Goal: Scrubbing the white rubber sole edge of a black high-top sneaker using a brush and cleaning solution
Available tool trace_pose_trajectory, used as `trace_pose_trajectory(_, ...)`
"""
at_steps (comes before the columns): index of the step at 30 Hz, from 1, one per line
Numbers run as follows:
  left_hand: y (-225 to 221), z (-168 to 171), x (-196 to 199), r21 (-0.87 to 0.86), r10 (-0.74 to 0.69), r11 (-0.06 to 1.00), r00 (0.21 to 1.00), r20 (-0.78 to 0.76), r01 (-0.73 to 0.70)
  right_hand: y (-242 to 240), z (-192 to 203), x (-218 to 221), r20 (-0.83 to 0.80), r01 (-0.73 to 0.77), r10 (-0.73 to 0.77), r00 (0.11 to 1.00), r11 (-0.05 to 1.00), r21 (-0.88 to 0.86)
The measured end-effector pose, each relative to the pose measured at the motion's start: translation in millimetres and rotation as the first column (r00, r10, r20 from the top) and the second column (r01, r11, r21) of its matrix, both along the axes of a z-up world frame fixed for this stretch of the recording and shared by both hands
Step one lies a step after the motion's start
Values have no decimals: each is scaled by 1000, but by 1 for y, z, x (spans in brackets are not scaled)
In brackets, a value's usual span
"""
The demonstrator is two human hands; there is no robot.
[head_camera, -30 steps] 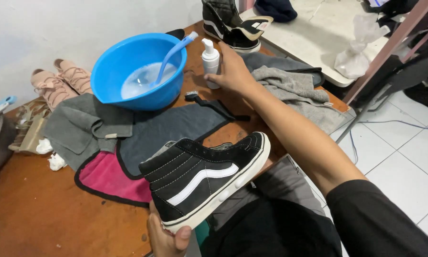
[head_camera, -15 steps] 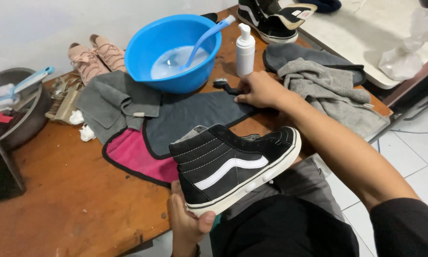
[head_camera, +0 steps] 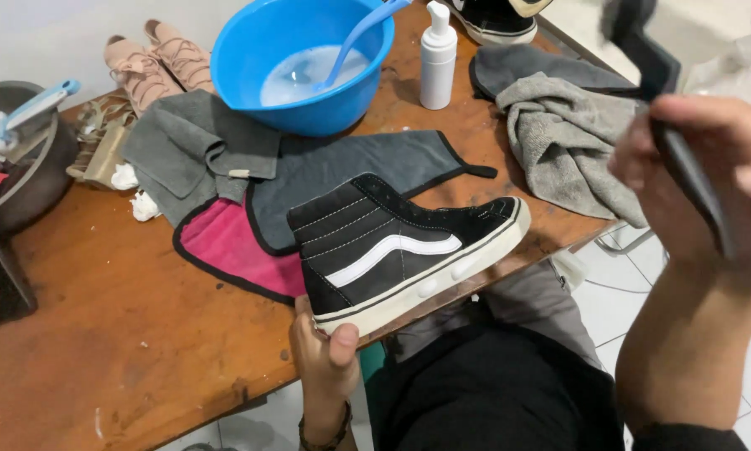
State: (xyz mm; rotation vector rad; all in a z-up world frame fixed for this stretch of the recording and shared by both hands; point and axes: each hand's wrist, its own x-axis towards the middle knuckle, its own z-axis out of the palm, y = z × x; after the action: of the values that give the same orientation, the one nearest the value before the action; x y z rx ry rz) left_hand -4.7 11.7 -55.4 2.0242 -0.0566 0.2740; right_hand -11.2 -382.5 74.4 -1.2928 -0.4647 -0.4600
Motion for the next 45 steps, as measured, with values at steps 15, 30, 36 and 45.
trace_pose_trajectory(15, -10, 50, 5, 178, -315, 940, 941, 126, 291, 120, -102, -80, -143, 416, -390, 909, 850, 324)
trace_pose_trajectory(30, -13, 71, 11, 163, -461, 886, 857, 230, 434, 144, -98, -71, 152, 230, -235, 960, 972, 52)
trace_pose_trajectory(36, -12, 68, 12, 151, -453, 890, 872, 187, 430, 160, -105, -61, 178, 279, -286, 942, 958, 66)
trace_pose_trajectory(45, -7, 55, 6, 73, -409, 912, 907, 97, 404, 155, -109, -65, 213, 529, -496, 842, 837, -138)
